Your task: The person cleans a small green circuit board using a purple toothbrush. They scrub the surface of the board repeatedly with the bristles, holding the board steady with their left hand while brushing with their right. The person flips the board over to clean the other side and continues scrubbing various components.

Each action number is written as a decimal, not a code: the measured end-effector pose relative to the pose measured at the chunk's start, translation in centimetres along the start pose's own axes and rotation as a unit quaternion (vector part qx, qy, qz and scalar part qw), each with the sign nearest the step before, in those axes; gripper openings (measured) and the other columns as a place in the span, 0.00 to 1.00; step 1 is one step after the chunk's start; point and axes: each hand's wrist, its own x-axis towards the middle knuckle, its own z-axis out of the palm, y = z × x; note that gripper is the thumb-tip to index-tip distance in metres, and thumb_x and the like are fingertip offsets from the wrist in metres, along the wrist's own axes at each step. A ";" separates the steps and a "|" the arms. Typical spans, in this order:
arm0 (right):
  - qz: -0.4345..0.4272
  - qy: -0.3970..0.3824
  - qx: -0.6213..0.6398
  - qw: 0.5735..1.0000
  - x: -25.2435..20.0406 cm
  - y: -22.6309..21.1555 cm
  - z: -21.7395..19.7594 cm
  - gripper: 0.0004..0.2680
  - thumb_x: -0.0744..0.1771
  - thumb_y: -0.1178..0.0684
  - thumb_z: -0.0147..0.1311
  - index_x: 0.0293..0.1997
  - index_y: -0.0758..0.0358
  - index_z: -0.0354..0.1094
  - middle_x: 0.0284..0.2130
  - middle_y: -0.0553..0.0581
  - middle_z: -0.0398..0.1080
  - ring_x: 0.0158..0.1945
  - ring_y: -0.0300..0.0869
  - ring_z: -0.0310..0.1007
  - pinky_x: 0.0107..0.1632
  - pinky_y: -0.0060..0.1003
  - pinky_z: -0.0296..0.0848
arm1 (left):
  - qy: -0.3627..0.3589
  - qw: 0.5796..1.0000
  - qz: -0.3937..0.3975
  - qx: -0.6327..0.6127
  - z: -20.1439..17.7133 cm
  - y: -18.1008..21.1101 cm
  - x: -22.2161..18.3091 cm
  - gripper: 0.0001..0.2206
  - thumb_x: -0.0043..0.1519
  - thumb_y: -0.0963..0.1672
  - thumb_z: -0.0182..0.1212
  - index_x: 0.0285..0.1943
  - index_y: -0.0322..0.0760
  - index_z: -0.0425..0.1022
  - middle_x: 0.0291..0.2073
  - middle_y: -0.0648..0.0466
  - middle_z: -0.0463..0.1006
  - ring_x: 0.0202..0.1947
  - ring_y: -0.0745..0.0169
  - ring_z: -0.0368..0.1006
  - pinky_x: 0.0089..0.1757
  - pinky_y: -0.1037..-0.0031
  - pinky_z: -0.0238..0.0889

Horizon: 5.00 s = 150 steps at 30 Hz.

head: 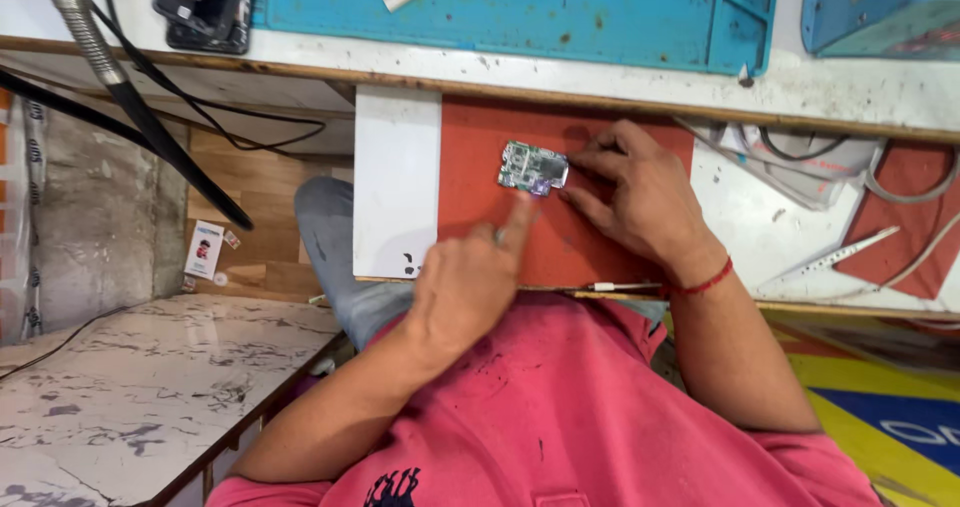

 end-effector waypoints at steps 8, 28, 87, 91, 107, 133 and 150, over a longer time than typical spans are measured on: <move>0.037 0.006 0.021 0.999 -0.2 -0.6 0.5 0.14 0.62 0.52 0.68 0.50 0.63 0.75 0.44 0.59 0.71 0.39 0.51 0.76 0.42 0.44 0.76 | 0.008 1.000 -0.007 -0.023 -1.4 -1.6 0.2 0.30 0.55 0.38 0.54 0.72 0.33 0.65 0.26 0.44 0.78 0.18 0.44 0.76 0.22 0.56 0.69; 0.035 -0.041 -0.016 0.998 0.7 -1.1 0.8 0.15 0.63 0.53 0.64 0.55 0.58 0.75 0.37 0.57 0.69 0.40 0.52 0.71 0.41 0.47 0.72 | -0.002 1.000 -0.006 0.011 -0.8 -3.9 -0.2 0.30 0.55 0.39 0.54 0.71 0.36 0.66 0.25 0.46 0.77 0.15 0.46 0.76 0.19 0.58 0.69; 0.015 -0.018 0.026 0.999 0.4 -0.5 0.8 0.14 0.63 0.56 0.64 0.54 0.63 0.75 0.37 0.60 0.68 0.38 0.53 0.71 0.41 0.46 0.72 | 0.019 0.998 -0.016 -0.053 -1.4 -2.4 -0.5 0.28 0.58 0.39 0.55 0.73 0.40 0.66 0.23 0.47 0.76 0.16 0.48 0.75 0.21 0.57 0.69; -0.006 -0.002 0.038 0.999 0.1 -0.4 0.6 0.13 0.64 0.55 0.63 0.52 0.63 0.75 0.39 0.60 0.69 0.40 0.54 0.72 0.41 0.46 0.73 | -0.060 0.997 0.028 -0.029 -1.5 -1.9 -0.8 0.30 0.57 0.38 0.54 0.74 0.38 0.63 0.25 0.44 0.76 0.14 0.49 0.75 0.20 0.58 0.70; -0.011 -0.007 0.024 1.000 -0.1 -0.2 1.0 0.12 0.64 0.54 0.62 0.52 0.64 0.75 0.39 0.61 0.70 0.40 0.55 0.74 0.42 0.47 0.74 | -0.045 0.999 -0.004 -0.012 -2.4 -0.7 0.1 0.29 0.58 0.39 0.53 0.74 0.36 0.61 0.28 0.44 0.77 0.18 0.43 0.76 0.23 0.52 0.70; 0.012 -0.003 0.048 0.999 -0.3 -0.1 1.3 0.13 0.63 0.55 0.61 0.52 0.65 0.75 0.38 0.62 0.70 0.38 0.54 0.73 0.42 0.45 0.74 | -0.070 0.997 -0.006 -0.010 -0.8 -2.0 0.5 0.30 0.58 0.39 0.52 0.74 0.35 0.61 0.29 0.43 0.78 0.20 0.44 0.78 0.24 0.57 0.72; 0.011 -0.007 0.054 0.998 -0.2 -0.3 0.8 0.12 0.64 0.55 0.60 0.51 0.66 0.75 0.38 0.60 0.70 0.39 0.53 0.74 0.42 0.45 0.74 | -0.074 0.996 -0.031 -0.033 -1.0 -3.2 0.0 0.31 0.58 0.40 0.51 0.76 0.40 0.58 0.32 0.42 0.79 0.21 0.39 0.78 0.26 0.53 0.71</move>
